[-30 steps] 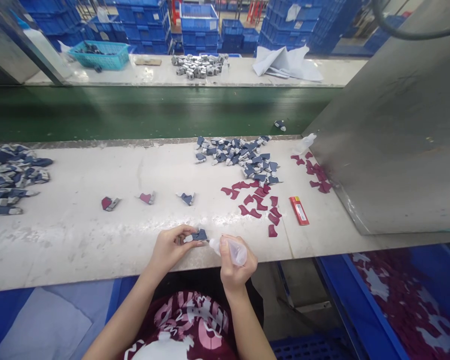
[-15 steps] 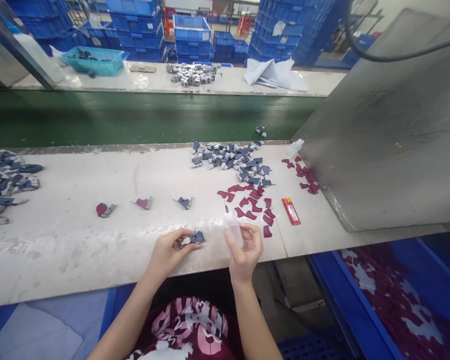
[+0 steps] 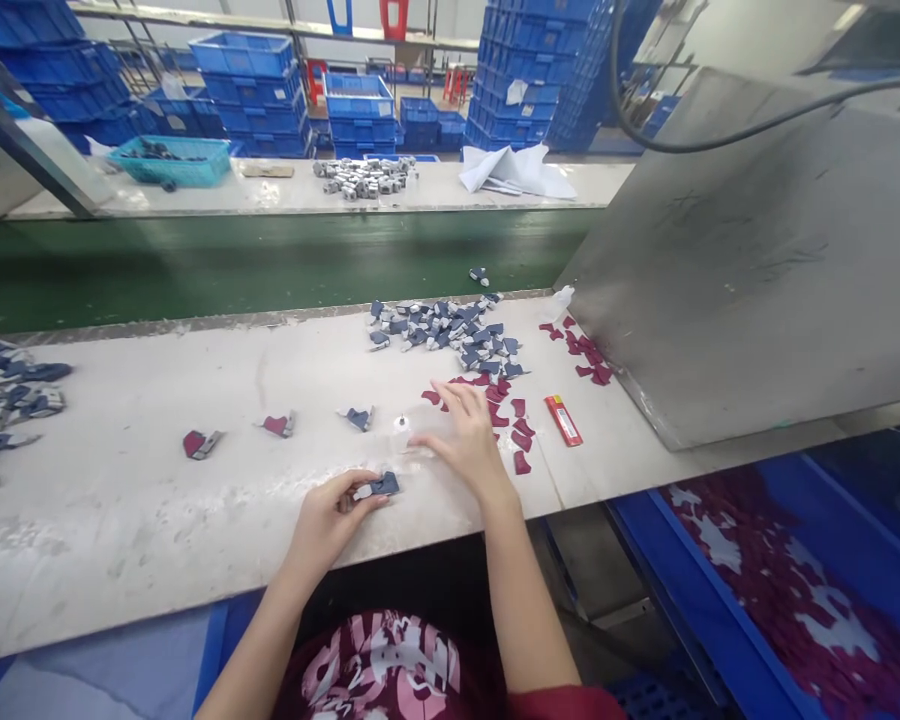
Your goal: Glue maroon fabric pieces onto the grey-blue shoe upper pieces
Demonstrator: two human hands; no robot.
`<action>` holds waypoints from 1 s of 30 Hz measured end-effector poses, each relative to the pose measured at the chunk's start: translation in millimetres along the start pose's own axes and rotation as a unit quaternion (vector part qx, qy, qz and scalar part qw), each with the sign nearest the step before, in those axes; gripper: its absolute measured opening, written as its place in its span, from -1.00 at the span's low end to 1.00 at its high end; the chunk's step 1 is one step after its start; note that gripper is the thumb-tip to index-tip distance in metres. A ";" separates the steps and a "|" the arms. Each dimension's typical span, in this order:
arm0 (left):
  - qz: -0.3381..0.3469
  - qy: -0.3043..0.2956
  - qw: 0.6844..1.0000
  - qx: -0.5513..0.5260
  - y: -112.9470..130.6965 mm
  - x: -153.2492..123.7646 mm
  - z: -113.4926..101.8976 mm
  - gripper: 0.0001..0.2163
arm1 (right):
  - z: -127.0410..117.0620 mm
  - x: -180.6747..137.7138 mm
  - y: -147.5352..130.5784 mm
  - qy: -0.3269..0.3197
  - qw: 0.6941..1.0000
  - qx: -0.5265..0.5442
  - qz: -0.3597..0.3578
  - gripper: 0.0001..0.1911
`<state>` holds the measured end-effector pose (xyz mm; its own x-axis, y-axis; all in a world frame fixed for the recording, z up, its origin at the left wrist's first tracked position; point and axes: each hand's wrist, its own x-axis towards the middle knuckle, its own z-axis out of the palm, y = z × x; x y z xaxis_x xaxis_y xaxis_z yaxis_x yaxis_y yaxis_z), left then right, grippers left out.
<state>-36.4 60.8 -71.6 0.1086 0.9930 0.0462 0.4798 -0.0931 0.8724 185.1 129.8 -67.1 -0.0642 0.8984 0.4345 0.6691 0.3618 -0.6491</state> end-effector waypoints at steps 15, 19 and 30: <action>0.009 0.010 1.000 -0.016 0.7 -2.0 -0.7 -0.88 | 23.9 26.1 23.4 -0.052 0.984 -0.170 -0.016 -0.71; -0.016 0.023 0.998 -0.060 1.9 -1.2 -1.4 -0.86 | 24.2 27.2 15.4 -0.023 0.994 -0.107 0.011 -0.66; -0.078 0.048 0.972 -0.215 4.3 -8.1 -1.3 -0.76 | 3.4 -52.8 -67.7 -0.038 0.931 0.303 0.200 -0.62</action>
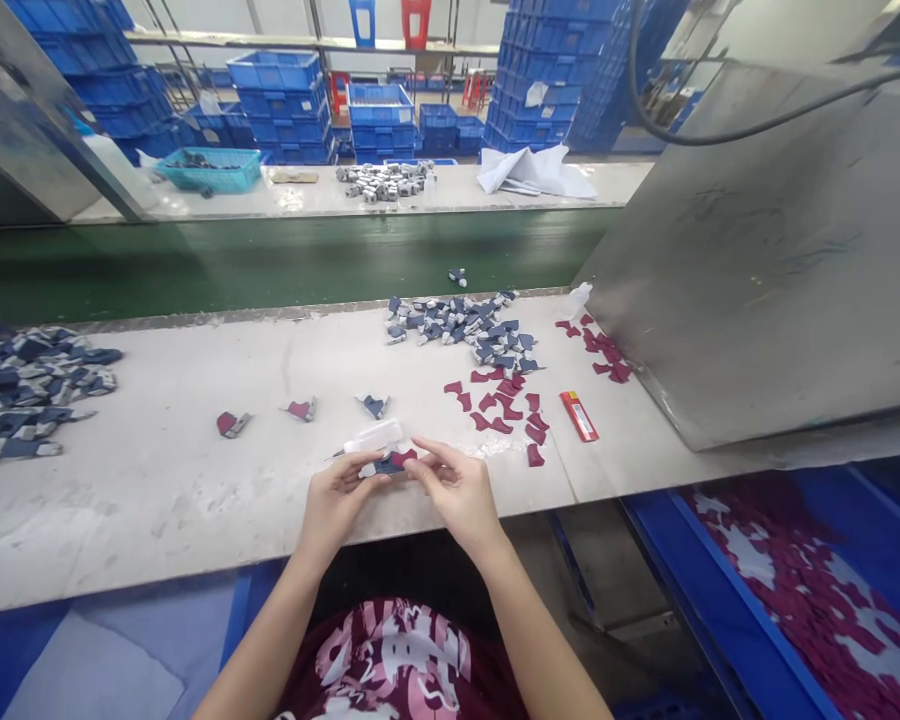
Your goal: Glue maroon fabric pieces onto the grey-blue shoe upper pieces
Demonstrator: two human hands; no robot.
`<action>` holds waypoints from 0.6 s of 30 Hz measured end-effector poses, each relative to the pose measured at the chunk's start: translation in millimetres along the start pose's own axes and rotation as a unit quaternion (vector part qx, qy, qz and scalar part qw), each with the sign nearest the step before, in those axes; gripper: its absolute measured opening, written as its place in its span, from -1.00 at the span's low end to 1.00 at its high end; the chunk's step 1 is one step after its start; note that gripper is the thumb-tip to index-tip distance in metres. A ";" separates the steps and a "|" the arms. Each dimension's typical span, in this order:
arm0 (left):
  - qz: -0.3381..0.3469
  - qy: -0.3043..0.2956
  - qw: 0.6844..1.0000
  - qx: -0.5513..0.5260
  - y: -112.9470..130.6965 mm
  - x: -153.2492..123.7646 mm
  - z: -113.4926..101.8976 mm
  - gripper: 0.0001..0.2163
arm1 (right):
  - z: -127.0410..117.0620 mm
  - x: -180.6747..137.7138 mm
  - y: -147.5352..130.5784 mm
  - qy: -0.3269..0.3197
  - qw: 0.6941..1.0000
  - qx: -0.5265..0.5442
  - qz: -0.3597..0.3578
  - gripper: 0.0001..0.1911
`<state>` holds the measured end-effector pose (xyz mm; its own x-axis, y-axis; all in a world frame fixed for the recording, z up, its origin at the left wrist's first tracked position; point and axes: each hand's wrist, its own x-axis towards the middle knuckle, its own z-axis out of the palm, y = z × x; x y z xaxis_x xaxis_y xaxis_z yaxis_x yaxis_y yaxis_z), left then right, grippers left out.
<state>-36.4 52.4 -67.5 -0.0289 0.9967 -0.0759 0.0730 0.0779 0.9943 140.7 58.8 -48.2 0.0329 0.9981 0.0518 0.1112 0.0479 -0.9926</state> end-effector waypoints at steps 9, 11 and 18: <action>-0.037 -0.002 0.998 -0.047 11.4 -13.2 6.3 -0.76 | 7.1 -15.5 -5.2 0.015 1.000 0.005 0.012 -0.72; -0.051 -0.006 0.997 -0.063 12.9 -14.5 7.0 -0.72 | 7.1 -17.2 -5.4 0.028 1.000 -0.014 -0.001 -0.74; -0.065 0.009 0.992 -0.111 17.8 -17.1 14.8 -0.67 | 9.0 -25.7 -2.0 0.074 0.990 -0.093 -0.078 -0.84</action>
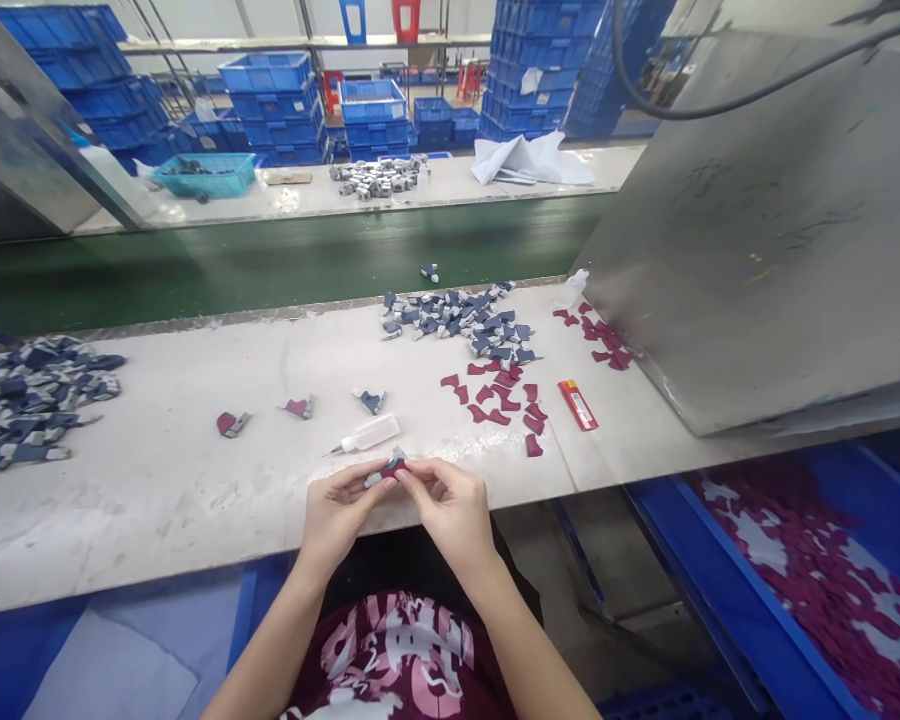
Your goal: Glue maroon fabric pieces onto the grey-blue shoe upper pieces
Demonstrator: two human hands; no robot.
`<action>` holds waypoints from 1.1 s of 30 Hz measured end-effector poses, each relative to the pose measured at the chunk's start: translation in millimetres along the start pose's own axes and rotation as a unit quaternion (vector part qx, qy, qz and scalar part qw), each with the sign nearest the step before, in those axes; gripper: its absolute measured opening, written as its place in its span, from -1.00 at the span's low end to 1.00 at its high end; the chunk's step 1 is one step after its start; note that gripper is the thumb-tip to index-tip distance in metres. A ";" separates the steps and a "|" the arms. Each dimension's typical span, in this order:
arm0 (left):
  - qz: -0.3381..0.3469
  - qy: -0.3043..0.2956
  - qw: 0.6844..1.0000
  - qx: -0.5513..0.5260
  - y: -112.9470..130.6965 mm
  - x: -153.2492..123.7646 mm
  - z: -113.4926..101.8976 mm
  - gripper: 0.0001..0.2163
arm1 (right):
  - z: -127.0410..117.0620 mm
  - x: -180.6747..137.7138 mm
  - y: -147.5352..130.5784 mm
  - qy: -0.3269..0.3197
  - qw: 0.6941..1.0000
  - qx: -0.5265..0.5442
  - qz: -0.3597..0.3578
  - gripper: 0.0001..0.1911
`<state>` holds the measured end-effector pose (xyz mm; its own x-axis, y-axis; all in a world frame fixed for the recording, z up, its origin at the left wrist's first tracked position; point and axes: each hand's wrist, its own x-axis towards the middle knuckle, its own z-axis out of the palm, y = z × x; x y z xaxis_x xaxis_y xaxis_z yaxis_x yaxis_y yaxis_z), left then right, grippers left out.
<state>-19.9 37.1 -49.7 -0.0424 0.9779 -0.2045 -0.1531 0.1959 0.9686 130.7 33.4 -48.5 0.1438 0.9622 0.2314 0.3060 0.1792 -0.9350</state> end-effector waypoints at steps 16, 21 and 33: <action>-0.028 -0.053 0.995 -0.082 40.0 -16.9 12.0 -0.77 | -26.2 -0.6 -7.9 -0.142 0.985 0.090 -0.036 -0.82; -0.005 -0.053 0.994 -0.099 38.0 -26.6 18.4 -0.79 | -20.5 -11.3 -14.7 -0.085 0.989 0.061 -0.102 -0.83; 0.224 -0.008 0.966 0.126 51.3 -43.4 26.9 -0.78 | -27.0 -14.4 -9.3 -0.084 0.984 0.059 -0.147 -0.72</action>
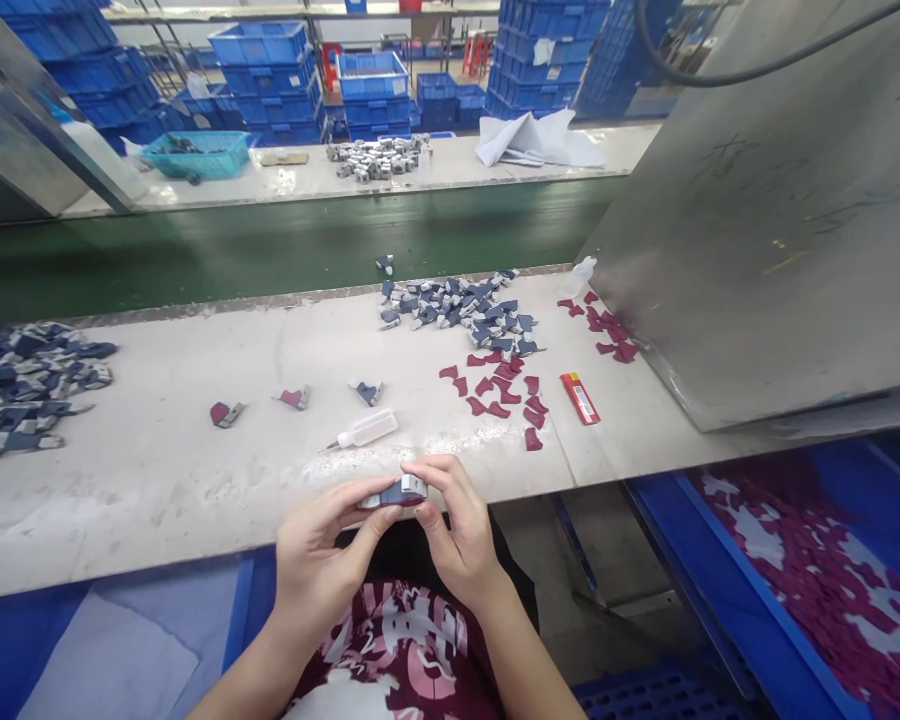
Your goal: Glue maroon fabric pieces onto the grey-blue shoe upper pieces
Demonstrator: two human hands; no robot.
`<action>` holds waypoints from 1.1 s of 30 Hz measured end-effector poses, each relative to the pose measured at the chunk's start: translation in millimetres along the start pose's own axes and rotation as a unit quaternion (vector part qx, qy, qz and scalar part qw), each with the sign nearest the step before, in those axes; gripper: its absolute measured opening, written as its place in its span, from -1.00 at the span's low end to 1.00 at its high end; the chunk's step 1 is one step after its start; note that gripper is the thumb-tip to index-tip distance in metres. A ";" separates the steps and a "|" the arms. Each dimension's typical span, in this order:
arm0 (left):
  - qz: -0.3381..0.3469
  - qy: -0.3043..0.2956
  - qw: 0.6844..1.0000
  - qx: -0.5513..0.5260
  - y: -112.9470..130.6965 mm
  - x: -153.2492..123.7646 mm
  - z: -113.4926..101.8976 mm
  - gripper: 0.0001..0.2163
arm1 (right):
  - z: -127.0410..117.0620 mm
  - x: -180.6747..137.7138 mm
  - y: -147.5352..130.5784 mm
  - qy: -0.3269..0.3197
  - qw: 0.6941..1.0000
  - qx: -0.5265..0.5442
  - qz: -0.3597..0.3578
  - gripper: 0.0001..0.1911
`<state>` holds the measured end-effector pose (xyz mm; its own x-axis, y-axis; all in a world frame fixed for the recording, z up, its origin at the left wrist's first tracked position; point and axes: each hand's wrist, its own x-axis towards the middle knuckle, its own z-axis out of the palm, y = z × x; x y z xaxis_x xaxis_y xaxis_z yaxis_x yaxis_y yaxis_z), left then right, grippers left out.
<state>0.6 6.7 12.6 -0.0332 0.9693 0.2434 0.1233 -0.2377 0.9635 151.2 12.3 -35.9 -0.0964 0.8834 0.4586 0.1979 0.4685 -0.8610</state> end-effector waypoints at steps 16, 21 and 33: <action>0.115 0.032 0.987 0.110 -6.6 -3.3 7.0 -0.82 | 21.0 4.0 -11.0 0.069 0.992 0.073 0.077 -0.80; -0.159 0.039 0.984 -0.068 -9.3 5.6 3.6 -0.88 | 12.9 1.4 -4.7 0.035 0.990 0.072 0.116 -0.68; -0.359 0.004 0.880 -0.312 -17.4 17.6 -0.2 -0.63 | 12.1 3.3 -21.6 0.036 0.995 -0.025 0.092 -0.53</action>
<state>-2.3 27.9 0.2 0.1117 0.8838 -0.4543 -0.5001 0.4451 0.7429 134.9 5.2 -18.5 0.0156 0.9505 0.3103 0.2546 0.2963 -0.9205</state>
